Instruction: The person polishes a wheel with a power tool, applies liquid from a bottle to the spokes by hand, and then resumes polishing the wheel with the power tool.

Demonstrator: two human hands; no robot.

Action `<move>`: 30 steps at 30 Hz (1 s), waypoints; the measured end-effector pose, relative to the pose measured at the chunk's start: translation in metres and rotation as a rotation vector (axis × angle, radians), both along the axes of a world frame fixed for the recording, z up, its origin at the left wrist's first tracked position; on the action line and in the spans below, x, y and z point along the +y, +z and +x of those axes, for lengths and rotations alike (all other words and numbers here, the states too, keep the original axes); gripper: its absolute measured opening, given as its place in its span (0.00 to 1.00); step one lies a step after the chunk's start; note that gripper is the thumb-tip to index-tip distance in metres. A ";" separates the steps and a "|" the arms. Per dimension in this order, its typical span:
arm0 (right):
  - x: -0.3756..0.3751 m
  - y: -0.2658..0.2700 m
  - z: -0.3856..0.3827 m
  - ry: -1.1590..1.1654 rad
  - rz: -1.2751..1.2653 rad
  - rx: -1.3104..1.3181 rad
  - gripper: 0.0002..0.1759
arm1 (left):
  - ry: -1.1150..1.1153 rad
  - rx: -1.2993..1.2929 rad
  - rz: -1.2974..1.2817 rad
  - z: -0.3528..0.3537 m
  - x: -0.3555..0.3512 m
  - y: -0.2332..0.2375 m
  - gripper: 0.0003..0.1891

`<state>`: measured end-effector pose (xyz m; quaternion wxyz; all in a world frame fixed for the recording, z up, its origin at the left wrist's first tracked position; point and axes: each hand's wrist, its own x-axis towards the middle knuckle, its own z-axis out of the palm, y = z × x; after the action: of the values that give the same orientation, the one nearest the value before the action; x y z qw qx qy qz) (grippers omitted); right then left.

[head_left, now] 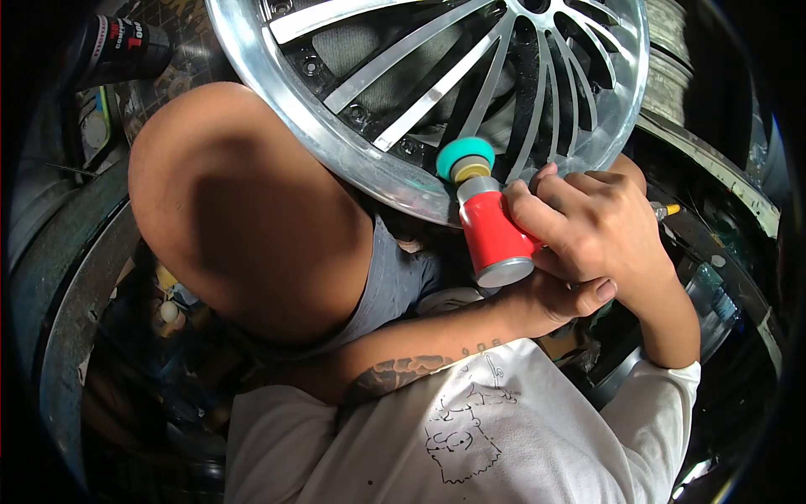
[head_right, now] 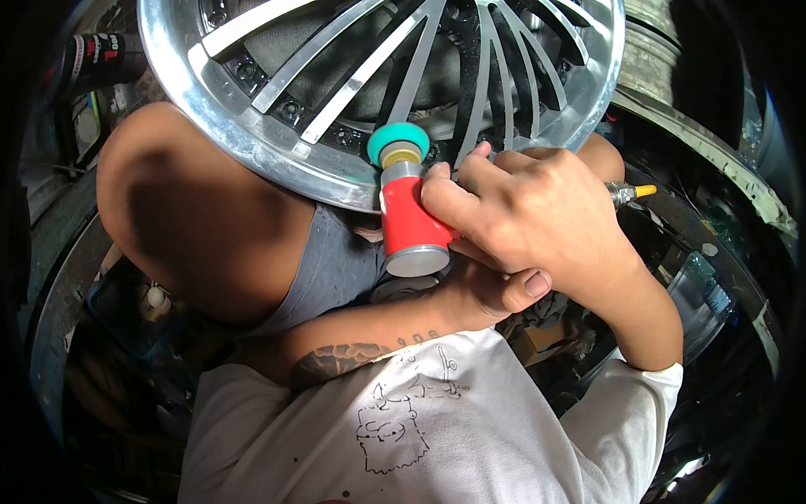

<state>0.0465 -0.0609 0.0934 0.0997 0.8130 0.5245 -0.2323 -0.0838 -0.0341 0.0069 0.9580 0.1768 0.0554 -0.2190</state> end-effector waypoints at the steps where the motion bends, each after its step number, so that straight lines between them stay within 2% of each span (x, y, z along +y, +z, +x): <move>1: -0.001 -0.001 0.000 -0.005 0.004 0.003 0.20 | 0.008 -0.001 0.006 0.000 0.000 0.000 0.57; 7: -0.007 0.009 -0.004 -0.084 -0.077 -0.029 0.23 | -0.051 -0.076 -0.061 0.010 0.004 0.002 0.53; 9: -0.018 0.013 -0.007 -0.231 0.034 -0.079 0.24 | -0.021 -0.210 0.064 0.015 0.002 -0.002 0.53; 10: -0.024 0.016 -0.010 -0.307 0.090 -0.105 0.25 | 0.118 -0.158 0.092 0.017 0.001 0.006 0.50; 11: -0.028 0.021 -0.015 -0.414 0.112 -0.096 0.25 | 0.054 -0.154 0.059 0.017 0.005 0.006 0.54; 13: -0.035 0.022 -0.026 -0.511 0.172 -0.111 0.26 | 0.013 -0.184 0.062 0.020 0.010 0.008 0.55; 18: -0.049 0.015 -0.042 -0.590 0.186 -0.075 0.23 | 0.035 -0.253 0.112 0.002 -0.013 0.000 0.39; 23: -0.055 0.007 -0.047 -0.648 0.247 -0.020 0.22 | -0.191 -0.313 0.138 0.002 -0.002 -0.005 0.30; 25: -0.056 0.005 -0.047 -0.650 0.245 -0.009 0.24 | -0.175 -0.253 0.158 -0.001 -0.003 -0.003 0.30; 30: -0.051 -0.004 -0.039 -0.654 0.212 0.087 0.21 | -0.127 -0.196 0.188 0.002 0.001 -0.006 0.41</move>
<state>0.0073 -0.1120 0.0896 -0.0877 0.9332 0.2612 -0.2306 -0.0821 -0.0327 0.0008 0.9222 0.2895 -0.0292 -0.2548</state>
